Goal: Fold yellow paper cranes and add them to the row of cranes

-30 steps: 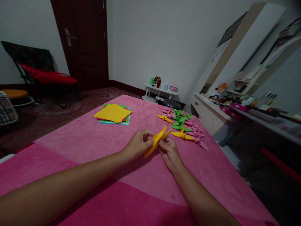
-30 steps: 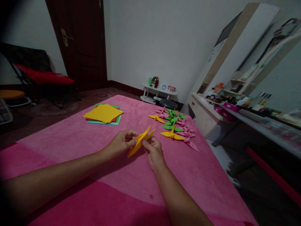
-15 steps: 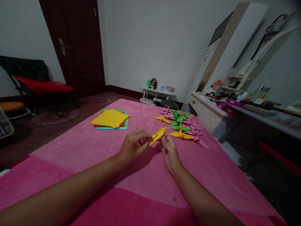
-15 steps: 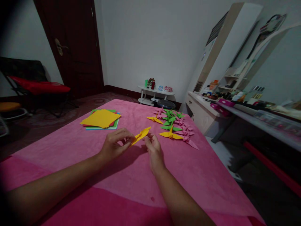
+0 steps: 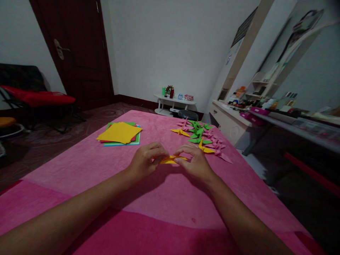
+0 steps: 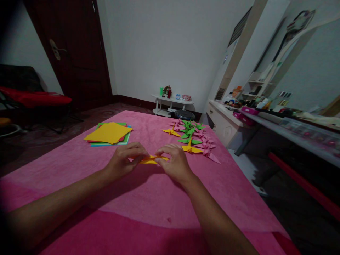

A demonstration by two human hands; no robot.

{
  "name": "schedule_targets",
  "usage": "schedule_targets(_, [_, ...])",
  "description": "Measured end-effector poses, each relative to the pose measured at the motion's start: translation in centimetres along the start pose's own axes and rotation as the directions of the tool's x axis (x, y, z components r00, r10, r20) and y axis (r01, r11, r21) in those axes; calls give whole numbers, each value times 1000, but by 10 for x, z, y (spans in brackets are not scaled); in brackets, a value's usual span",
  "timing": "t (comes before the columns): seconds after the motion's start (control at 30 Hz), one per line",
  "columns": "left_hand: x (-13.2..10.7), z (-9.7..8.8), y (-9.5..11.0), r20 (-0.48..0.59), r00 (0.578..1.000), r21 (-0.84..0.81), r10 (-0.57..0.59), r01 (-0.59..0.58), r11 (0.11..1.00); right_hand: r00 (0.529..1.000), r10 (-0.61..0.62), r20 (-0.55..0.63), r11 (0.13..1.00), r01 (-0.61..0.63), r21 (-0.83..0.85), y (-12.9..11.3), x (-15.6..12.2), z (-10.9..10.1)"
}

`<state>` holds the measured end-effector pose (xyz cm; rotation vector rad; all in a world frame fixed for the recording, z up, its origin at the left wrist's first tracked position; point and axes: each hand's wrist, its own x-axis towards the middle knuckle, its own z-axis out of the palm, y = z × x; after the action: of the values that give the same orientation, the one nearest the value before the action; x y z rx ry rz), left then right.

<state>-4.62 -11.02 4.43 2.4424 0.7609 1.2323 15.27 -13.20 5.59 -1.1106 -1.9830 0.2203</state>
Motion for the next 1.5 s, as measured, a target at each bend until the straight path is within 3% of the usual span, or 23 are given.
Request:
schedule_targets(0.13, [1,0,5,13,999,-66,-52,53,996,999,-11,36,1000,11,-19,0,-3,4])
schedule_targets(0.23, [2,3,3,20,982,-152,-189,190,970,999,31,13,999,-31,16,2,-4,6])
schedule_targets(0.37, [4,9,-5,70,907,-372,-415,410,833,983,185,-3,969,-182,168,3,-2,2])
schedule_targets(0.47, [5,9,-8,106,861,-495,-498,480,724,984,180,19,955,-179,236,-3,3,-5])
schedule_targets(0.63, [7,6,-5,106,841,-570,-530,488,660,996,55,63,958,-71,278,-8,3,-6])
schedule_targets(0.8, [4,8,-6,140,856,-571,-498,480,666,994,92,65,941,-108,322,1,-5,8])
schedule_targets(1.0, [1,13,-11,218,833,-566,-508,532,629,985,147,92,927,-169,335,7,-6,11])
schedule_targets(1.23, [1,10,-6,268,810,-539,-522,575,615,1000,-23,-14,960,26,278,7,-8,10])
schedule_targets(1.37, [0,10,-6,351,786,-626,-509,601,496,978,-192,-86,970,202,133,9,-12,8])
schedule_targets(1.5, [0,10,-5,392,761,-675,-517,619,401,942,-325,-86,945,327,15,11,-15,6])
